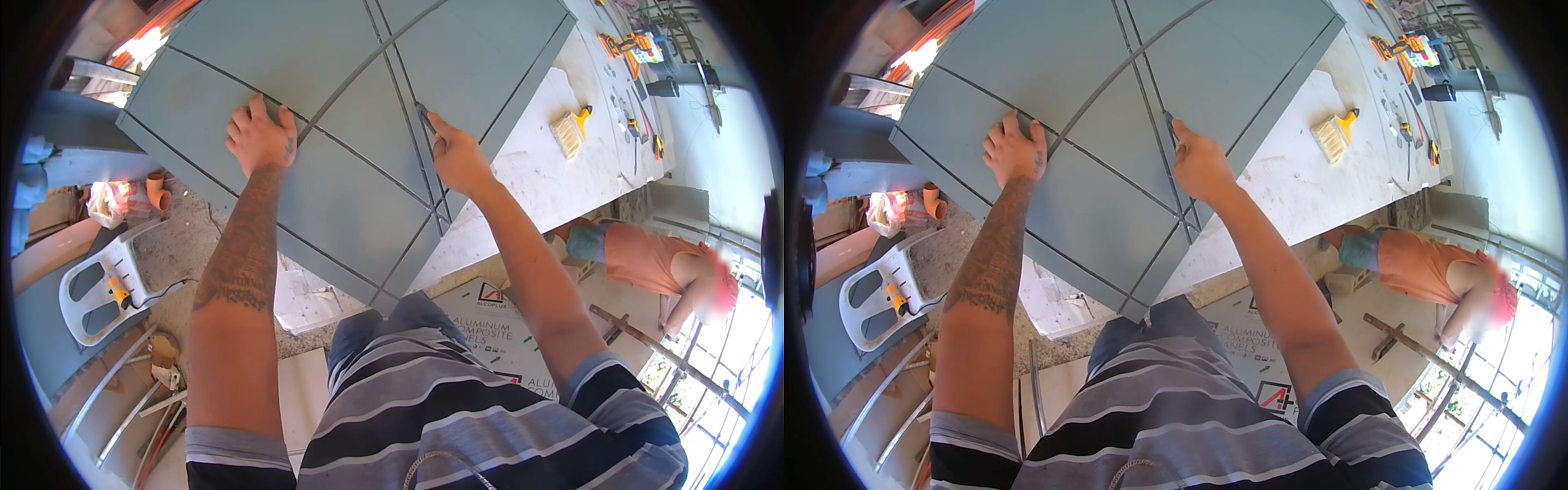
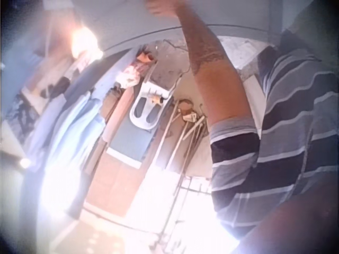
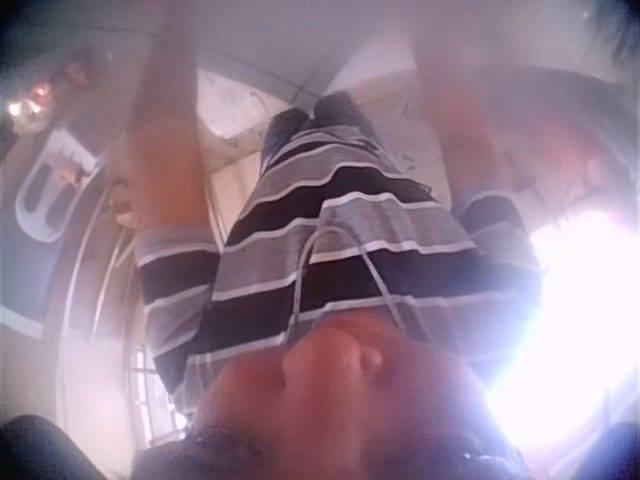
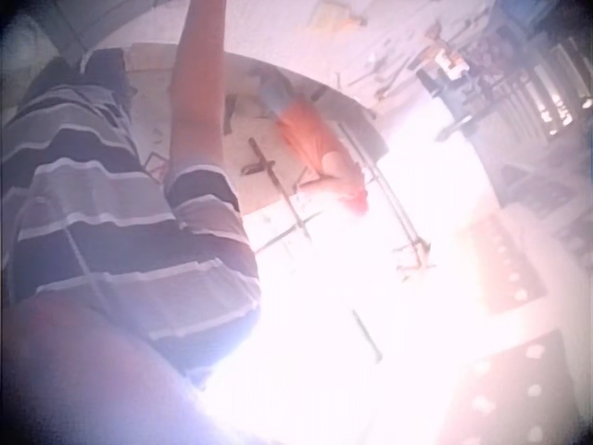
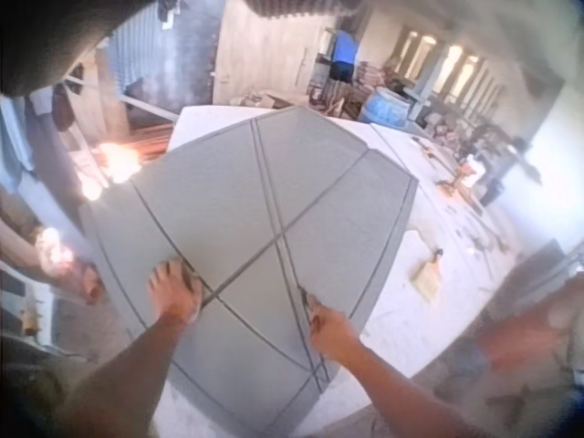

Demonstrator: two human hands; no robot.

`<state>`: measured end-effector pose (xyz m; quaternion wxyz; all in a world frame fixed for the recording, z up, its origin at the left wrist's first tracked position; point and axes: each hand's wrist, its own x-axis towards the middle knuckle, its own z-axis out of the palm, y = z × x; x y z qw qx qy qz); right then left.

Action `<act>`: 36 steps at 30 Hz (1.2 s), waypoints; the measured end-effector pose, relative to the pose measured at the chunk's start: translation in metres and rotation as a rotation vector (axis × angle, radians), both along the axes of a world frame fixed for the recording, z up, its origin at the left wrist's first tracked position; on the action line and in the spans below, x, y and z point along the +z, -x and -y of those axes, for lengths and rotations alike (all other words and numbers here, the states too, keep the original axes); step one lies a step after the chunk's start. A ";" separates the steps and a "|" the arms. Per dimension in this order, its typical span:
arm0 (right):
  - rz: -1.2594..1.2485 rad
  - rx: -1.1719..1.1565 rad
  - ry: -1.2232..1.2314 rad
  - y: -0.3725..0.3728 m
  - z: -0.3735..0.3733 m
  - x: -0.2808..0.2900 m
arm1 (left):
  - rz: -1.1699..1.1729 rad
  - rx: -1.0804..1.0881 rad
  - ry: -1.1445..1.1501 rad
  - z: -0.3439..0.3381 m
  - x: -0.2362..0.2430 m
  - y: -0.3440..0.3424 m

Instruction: The person scores and snaps a large gray composite panel along pre-marked lines using a utility knife, then brushes away debris. A coworker assists by holding and moving the panel. The person repeats the scoring and snapping process to separate the panel into smaller pieces.

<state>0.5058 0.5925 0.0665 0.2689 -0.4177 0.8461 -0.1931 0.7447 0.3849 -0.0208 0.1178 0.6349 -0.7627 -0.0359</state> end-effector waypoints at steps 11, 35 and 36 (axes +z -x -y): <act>0.031 -0.034 -0.075 -0.025 -0.053 0.007 | -0.009 -0.020 0.007 -0.002 -0.001 -0.001; 0.078 -0.039 -0.247 -0.058 -0.159 0.028 | -0.053 -0.031 0.009 0.001 -0.002 -0.004; 0.063 -0.030 -0.244 -0.057 -0.160 0.027 | -0.055 -0.038 0.005 0.001 -0.004 -0.004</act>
